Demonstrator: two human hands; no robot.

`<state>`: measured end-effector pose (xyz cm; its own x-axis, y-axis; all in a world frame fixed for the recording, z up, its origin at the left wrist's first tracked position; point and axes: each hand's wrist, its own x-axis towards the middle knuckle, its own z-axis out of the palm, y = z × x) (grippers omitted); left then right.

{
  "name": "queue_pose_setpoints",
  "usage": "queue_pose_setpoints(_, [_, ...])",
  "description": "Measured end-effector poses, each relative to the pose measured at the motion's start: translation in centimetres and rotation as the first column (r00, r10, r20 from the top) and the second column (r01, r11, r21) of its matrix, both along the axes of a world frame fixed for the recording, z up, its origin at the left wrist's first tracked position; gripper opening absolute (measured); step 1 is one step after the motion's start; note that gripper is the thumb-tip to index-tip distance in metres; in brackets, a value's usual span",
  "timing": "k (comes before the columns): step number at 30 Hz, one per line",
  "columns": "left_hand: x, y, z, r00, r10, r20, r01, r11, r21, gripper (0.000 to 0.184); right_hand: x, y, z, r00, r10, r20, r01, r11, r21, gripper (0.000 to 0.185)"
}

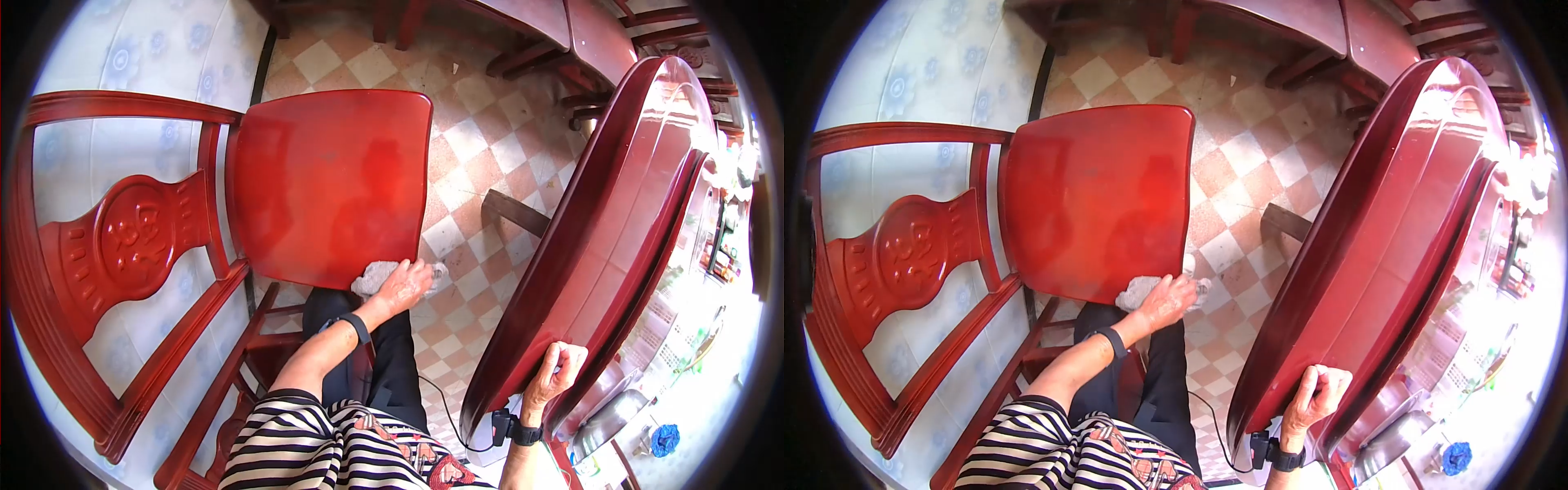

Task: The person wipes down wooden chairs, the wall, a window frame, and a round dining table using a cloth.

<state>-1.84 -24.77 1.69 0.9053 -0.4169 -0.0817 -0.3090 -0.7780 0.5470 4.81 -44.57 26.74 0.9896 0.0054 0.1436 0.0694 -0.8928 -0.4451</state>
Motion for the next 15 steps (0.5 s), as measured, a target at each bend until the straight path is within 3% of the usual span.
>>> queue_pose_setpoints(2, [-3.8, -0.1, -0.7, 0.995, 0.095, 0.04, -0.083, 0.969, -0.233, 0.016, 0.0, 0.1, 0.1, 1.0, 0.004, -0.006, -0.004, 1.0, 0.017, 0.007])
queue_pose_setpoints(4, [-8.2, 2.4, 0.9, 0.947, 0.116, -0.299, -0.224, 0.907, -0.357, 0.032, 0.0, -0.1, 0.0, 1.0, 0.009, -0.015, -0.009, 1.0, 0.01, 0.007])
queue_pose_setpoints(6, [-10.7, 6.1, 3.4, 0.858, 0.421, -0.293, -0.501, 0.809, -0.307, 0.037, 0.2, -0.4, 0.0, 1.0, 0.009, -0.021, -0.008, 1.0, 0.015, 0.006])
queue_pose_setpoints(7, [-10.5, 8.0, 5.7, 0.77, 0.555, -0.315, -0.632, 0.731, -0.257, 0.037, 0.0, -0.5, 0.0, 0.999, 0.016, -0.028, -0.016, 1.0, 0.01, 0.006])
queue_pose_setpoints(9, [-10.7, 10.8, 5.0, 0.437, 0.842, -0.315, -0.899, 0.413, -0.145, 0.04, -0.3, -0.7, 0.0, 0.999, 0.029, -0.024, -0.029, 0.999, 0.014, 0.006])
queue_pose_setpoints(11, [-11.8, 13.5, 1.1, 0.03, 0.957, -0.289, -0.995, -0.001, -0.103, 0.048, 0.3, -0.4, 0.2, 0.998, 0.063, 0.002, -0.063, 0.998, -0.006, 0.006])
queue_pose_setpoints(12, [-11.3, 14.6, -0.3, -0.103, 0.986, -0.131, -0.992, -0.111, -0.056, 0.054, 0.1, -1.0, -0.1, 0.999, 0.037, -0.014, -0.037, 0.999, -0.004, 0.005])
queue_pose_setpoints(14, [-11.6, 14.8, -5.1, -0.253, 0.963, 0.096, -0.956, -0.264, 0.124, 0.056, 0.3, -0.8, -0.3, 1.0, 0.002, 0.02, -0.002, 1.0, 0.02, 0.007])
queue_pose_setpoints(15, [-10.9, 13.4, -6.1, -0.211, 0.974, 0.083, -0.97, -0.219, 0.103, 0.057, 0.5, -0.7, -0.4, 1.0, -0.01, 0.028, 0.009, 1.0, 0.025, 0.007])
